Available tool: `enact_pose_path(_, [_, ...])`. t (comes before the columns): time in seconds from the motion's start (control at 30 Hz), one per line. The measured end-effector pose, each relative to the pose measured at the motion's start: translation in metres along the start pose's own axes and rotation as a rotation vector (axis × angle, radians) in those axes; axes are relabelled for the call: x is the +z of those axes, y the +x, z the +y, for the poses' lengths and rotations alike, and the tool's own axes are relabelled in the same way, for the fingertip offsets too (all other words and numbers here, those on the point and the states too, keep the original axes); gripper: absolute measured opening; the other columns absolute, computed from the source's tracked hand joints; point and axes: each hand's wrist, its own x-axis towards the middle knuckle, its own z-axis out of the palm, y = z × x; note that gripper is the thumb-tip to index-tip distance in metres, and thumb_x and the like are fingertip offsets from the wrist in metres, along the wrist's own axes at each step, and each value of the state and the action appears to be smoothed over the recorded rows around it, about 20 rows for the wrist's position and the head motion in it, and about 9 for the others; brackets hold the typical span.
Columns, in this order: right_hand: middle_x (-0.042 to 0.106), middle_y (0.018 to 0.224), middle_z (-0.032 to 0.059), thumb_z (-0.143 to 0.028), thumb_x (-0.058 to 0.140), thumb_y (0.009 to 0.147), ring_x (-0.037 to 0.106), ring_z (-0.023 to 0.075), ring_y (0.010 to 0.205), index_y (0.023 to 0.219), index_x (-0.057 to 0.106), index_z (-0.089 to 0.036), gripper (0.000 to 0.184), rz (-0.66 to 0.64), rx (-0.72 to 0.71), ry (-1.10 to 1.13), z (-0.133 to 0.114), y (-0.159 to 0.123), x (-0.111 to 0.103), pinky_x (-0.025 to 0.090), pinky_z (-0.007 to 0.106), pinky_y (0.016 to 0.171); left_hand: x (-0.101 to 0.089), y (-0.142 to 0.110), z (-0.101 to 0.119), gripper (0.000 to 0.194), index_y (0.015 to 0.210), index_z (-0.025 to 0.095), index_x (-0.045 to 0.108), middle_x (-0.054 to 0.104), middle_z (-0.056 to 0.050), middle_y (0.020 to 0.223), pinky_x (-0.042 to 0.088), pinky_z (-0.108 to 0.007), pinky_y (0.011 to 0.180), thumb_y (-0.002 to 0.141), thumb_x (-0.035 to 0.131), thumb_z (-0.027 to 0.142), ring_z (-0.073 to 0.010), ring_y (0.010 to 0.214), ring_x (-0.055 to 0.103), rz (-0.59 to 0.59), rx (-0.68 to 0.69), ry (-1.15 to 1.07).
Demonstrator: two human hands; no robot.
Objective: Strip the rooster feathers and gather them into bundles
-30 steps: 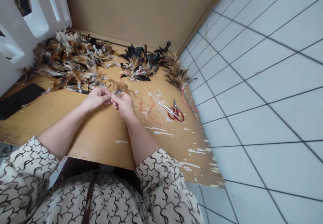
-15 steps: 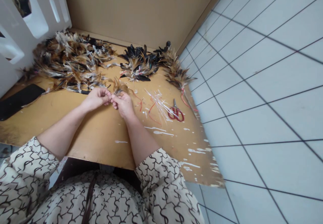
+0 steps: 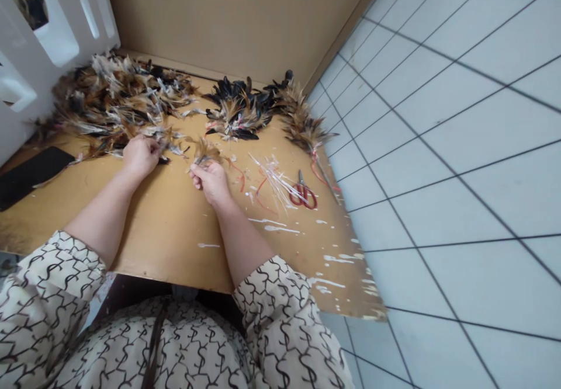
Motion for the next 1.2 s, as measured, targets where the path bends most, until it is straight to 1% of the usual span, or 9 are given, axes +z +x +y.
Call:
enact_pose_path(0.13, [0.054, 0.048, -0.0057, -0.033, 0.073, 0.058, 0.038, 0.0025, 0.036, 0.057, 0.051, -0.017, 0.027, -0.004, -0.003, -0.009, -0.001, 0.0, 0.0, 0.026, 0.016, 0.033, -0.008, -0.002, 0.007, 0.02, 0.085, 0.015, 0.068, 0.067, -0.008, 0.088, 0.044, -0.029, 0.078, 0.076, 0.051, 0.021, -0.0219, 0.088, 0.061, 0.024, -0.073, -0.086])
enact_pose_path(0.23, [0.054, 0.048, -0.0057, -0.033, 0.073, 0.059, 0.038, 0.0024, 0.036, 0.057, 0.051, -0.017, 0.027, -0.007, 0.0, -0.012, -0.002, -0.001, 0.001, 0.026, 0.016, 0.033, -0.013, -0.003, 0.01, 0.021, 0.085, 0.015, 0.067, 0.068, -0.007, 0.082, 0.044, -0.028, 0.072, 0.076, 0.05, 0.022, -0.0201, 0.079, 0.061, -0.025, -0.174, -0.123])
enact_pose_path(0.3, [0.054, 0.048, -0.0057, -0.033, 0.073, 0.059, 0.038, 0.0023, 0.036, 0.056, 0.052, -0.016, 0.027, -0.01, 0.003, -0.02, -0.002, -0.001, 0.002, 0.026, 0.016, 0.033, -0.014, -0.005, 0.01, 0.02, 0.085, 0.016, 0.068, 0.069, -0.007, 0.082, 0.045, -0.029, 0.072, 0.075, 0.051, 0.022, -0.0212, 0.081, 0.062, -0.054, -0.191, -0.083])
enact_pose_path(0.57, [0.053, 0.048, -0.0058, -0.033, 0.073, 0.056, 0.038, 0.0025, 0.036, 0.057, 0.052, -0.016, 0.027, -0.016, -0.004, -0.01, -0.001, -0.001, 0.001, 0.027, 0.017, 0.034, -0.006, -0.009, 0.011, 0.028, 0.096, 0.019, 0.07, 0.071, -0.012, 0.093, 0.047, -0.034, 0.076, 0.076, 0.05, 0.02, -0.0297, 0.094, 0.064, -0.191, 0.04, 0.123])
enact_pose_path(0.73, [0.053, 0.048, -0.0057, -0.033, 0.073, 0.058, 0.038, 0.0026, 0.037, 0.057, 0.052, -0.016, 0.027, -0.021, -0.008, -0.018, 0.0, 0.0, 0.0, 0.026, 0.017, 0.034, -0.006, -0.007, 0.009, 0.021, 0.084, 0.017, 0.071, 0.07, -0.015, 0.088, 0.046, -0.037, 0.073, 0.074, 0.052, 0.018, -0.0313, 0.089, 0.064, -0.208, 0.056, 0.148])
enact_pose_path(0.83, [0.053, 0.049, -0.0054, -0.034, 0.073, 0.059, 0.038, 0.0028, 0.038, 0.057, 0.052, -0.017, 0.027, -0.019, -0.006, -0.027, 0.0, 0.0, 0.0, 0.026, 0.017, 0.035, -0.005, -0.005, 0.005, 0.015, 0.077, 0.016, 0.068, 0.068, -0.011, 0.082, 0.044, -0.033, 0.07, 0.072, 0.054, 0.017, -0.0268, 0.082, 0.063, -0.075, 0.081, 0.016])
enact_pose_path(0.93, [0.054, 0.049, -0.0054, -0.034, 0.073, 0.058, 0.038, 0.003, 0.038, 0.059, 0.052, -0.017, 0.027, -0.02, -0.003, -0.026, 0.0, 0.0, 0.0, 0.027, 0.017, 0.035, -0.001, -0.004, 0.003, 0.009, 0.069, 0.017, 0.063, 0.06, -0.003, 0.066, 0.041, -0.028, 0.063, 0.072, 0.055, 0.02, -0.0181, 0.067, 0.056, 0.07, 0.135, -0.299])
enact_pose_path(1.07, [0.053, 0.049, -0.0053, -0.035, 0.074, 0.056, 0.038, 0.0031, 0.037, 0.058, 0.053, -0.017, 0.028, -0.026, -0.01, -0.019, -0.001, -0.001, 0.001, 0.026, 0.017, 0.035, 0.005, -0.01, 0.008, 0.014, 0.059, 0.017, 0.054, 0.046, 0.004, 0.053, 0.035, -0.023, 0.055, 0.071, 0.055, 0.023, -0.0109, 0.053, 0.043, 0.018, 0.252, -0.625])
enact_pose_path(1.2, [0.054, 0.048, -0.0049, -0.036, 0.074, 0.053, 0.037, 0.0033, 0.037, 0.058, 0.055, -0.017, 0.028, -0.048, -0.006, -0.001, -0.002, -0.001, 0.001, 0.025, 0.018, 0.034, 0.009, -0.021, 0.018, 0.011, 0.063, 0.017, 0.056, 0.051, 0.002, 0.058, 0.037, -0.024, 0.058, 0.073, 0.053, 0.021, -0.0121, 0.058, 0.046, -0.007, 0.405, -0.574])
